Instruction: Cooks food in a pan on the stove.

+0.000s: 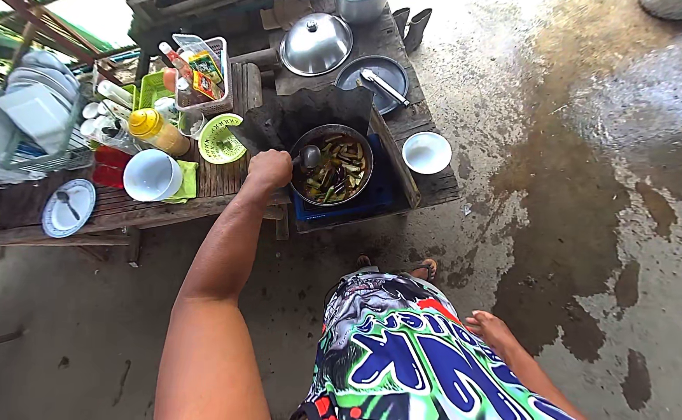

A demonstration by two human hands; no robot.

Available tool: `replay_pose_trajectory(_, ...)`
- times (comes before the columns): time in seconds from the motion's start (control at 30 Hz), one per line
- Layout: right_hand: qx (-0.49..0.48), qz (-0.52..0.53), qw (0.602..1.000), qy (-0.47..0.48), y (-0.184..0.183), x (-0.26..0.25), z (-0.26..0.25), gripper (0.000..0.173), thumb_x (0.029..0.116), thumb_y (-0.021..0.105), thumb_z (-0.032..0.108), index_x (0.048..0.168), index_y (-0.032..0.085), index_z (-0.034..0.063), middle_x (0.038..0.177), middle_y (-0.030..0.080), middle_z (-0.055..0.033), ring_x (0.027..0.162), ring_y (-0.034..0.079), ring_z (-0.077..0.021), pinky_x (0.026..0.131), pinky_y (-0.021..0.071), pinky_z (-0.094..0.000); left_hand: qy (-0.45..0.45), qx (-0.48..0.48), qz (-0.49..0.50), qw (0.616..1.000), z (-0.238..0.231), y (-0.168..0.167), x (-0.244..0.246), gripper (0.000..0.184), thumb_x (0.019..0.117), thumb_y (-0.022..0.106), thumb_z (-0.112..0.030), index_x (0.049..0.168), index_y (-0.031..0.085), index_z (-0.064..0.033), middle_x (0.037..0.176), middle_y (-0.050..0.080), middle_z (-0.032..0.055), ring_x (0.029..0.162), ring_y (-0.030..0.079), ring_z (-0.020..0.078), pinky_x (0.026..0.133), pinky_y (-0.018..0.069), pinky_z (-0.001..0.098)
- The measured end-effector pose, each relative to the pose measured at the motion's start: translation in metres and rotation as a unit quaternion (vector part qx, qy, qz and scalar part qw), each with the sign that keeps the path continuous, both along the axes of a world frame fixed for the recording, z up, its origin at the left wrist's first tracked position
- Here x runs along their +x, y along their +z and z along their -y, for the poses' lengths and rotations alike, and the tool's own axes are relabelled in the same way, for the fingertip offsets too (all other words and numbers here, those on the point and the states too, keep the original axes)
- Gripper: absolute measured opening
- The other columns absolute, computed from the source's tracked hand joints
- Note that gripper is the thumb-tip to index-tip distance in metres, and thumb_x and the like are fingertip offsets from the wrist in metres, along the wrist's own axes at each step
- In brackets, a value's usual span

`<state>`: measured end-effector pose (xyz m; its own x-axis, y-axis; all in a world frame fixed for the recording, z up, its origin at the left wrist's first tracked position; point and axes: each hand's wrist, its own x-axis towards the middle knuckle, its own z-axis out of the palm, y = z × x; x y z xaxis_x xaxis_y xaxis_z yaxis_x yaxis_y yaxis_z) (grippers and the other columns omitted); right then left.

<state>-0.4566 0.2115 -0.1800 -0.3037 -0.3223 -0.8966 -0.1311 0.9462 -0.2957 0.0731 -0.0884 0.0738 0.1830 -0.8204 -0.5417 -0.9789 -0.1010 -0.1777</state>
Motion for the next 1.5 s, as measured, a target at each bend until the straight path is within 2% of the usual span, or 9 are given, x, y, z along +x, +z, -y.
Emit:
replay_pose_trajectory(0.1,0.002,0.000,1.000,0.000,0.001,0.000,0.003,0.043,0.1137,0.037,0.027,0.147,0.046,0.0020,0.136,0.061,-0.0238,0.105,0.069,-0.0325,0.087,0.0550,-0.0476,0.001,0.020,0.075,0.997,-0.005,0.013,-0.013,0.020,0.0926,0.071,-0.020,0.099,0.071,-0.0015,0.104,0.070,0.0247,0.103,0.067,0.0468,0.075,0.0525,0.0673)
replay_pose_trajectory(0.23,-0.009,0.006,1.000,-0.008,-0.002,0.001,0.007,0.042,0.1135,0.037,0.027,0.147,0.046,0.0019,0.135,0.060,-0.0241,0.105,0.069,-0.0331,0.086,0.0553,-0.0483,-0.017,0.045,0.119,0.992,-0.012,-0.013,-0.031,0.017,0.0967,0.062,-0.014,0.097,0.071,0.0001,0.101,0.070,0.0238,0.099,0.068,0.0436,0.072,0.0531,0.0620)
replay_pose_trajectory(0.37,-0.014,0.012,1.000,-0.010,-0.005,0.000,0.008,0.043,0.1136,0.036,0.027,0.147,0.045,0.0019,0.135,0.061,-0.0241,0.104,0.069,-0.0325,0.086,0.0557,-0.0478,-0.015,0.090,0.050,0.995,-0.009,-0.034,-0.036,0.016,0.0897,0.070,-0.016,0.099,0.072,-0.0036,0.107,0.071,0.0218,0.105,0.067,0.0432,0.077,0.0524,0.0667)
replay_pose_trajectory(0.53,-0.009,0.018,1.000,-0.013,-0.010,-0.002,0.002,0.043,0.1136,0.037,0.027,0.147,0.046,0.0018,0.135,0.061,-0.0245,0.105,0.069,-0.0331,0.087,0.0554,-0.0482,0.020,0.081,-0.054,0.995,-0.005,-0.054,0.001,0.019,0.0954,0.062,-0.020,0.105,0.073,-0.0079,0.108,0.071,0.0211,0.109,0.066,0.0437,0.084,0.0509,0.0710)
replay_pose_trajectory(0.83,0.008,0.016,1.000,-0.008,-0.017,-0.005,0.001,0.042,0.1133,0.038,0.027,0.147,0.046,0.0018,0.134,0.061,-0.0244,0.103,0.069,-0.0334,0.086,0.0554,-0.0486,-0.033,0.010,-0.015,0.999,-0.028,-0.006,-0.016,0.023,0.0975,0.059,-0.015,0.116,0.073,-0.0171,0.111,0.073,0.0170,0.108,0.068,0.0420,0.079,0.0524,0.0664)
replay_pose_trajectory(1.03,-0.016,0.022,1.000,-0.006,-0.021,-0.003,0.017,0.042,0.1135,0.037,0.028,0.146,0.047,0.0033,0.133,0.062,-0.0227,0.103,0.069,-0.0323,0.085,0.0558,-0.0483,-0.047,-0.005,-0.070,0.996,-0.042,-0.018,-0.017,0.036,0.0996,0.053,-0.012,0.129,0.070,-0.0231,0.119,0.072,0.0150,0.112,0.067,0.0407,0.083,0.0521,0.0668)
replay_pose_trajectory(1.17,-0.009,0.020,1.000,0.005,-0.018,0.002,0.018,0.042,0.1136,0.037,0.028,0.146,0.047,0.0026,0.133,0.062,-0.0233,0.104,0.069,-0.0332,0.086,0.0562,-0.0489,-0.038,0.007,-0.053,0.998,-0.046,-0.047,-0.018,0.033,0.0981,0.055,-0.012,0.126,0.070,-0.0210,0.116,0.072,0.0154,0.111,0.068,0.0403,0.082,0.0534,0.0649)
replay_pose_trajectory(1.37,0.004,0.015,1.000,0.000,-0.012,-0.002,0.010,0.043,0.1137,0.036,0.026,0.148,0.045,0.0021,0.136,0.060,-0.0246,0.107,0.068,-0.0353,0.089,0.0552,-0.0507,-0.041,0.016,-0.110,0.993,-0.051,-0.024,-0.016,0.037,0.1017,0.051,-0.014,0.132,0.070,-0.0232,0.118,0.072,0.0150,0.112,0.067,0.0398,0.085,0.0519,0.0653)
replay_pose_trajectory(1.5,0.014,0.009,1.000,0.003,-0.010,0.003,0.008,0.043,0.1137,0.037,0.027,0.147,0.046,0.0022,0.136,0.060,-0.0245,0.108,0.068,-0.0349,0.089,0.0549,-0.0499,-0.035,0.025,-0.095,0.995,-0.055,-0.047,-0.018,0.035,0.1002,0.053,-0.015,0.130,0.070,-0.0229,0.118,0.073,0.0148,0.112,0.067,0.0389,0.085,0.0526,0.0648)
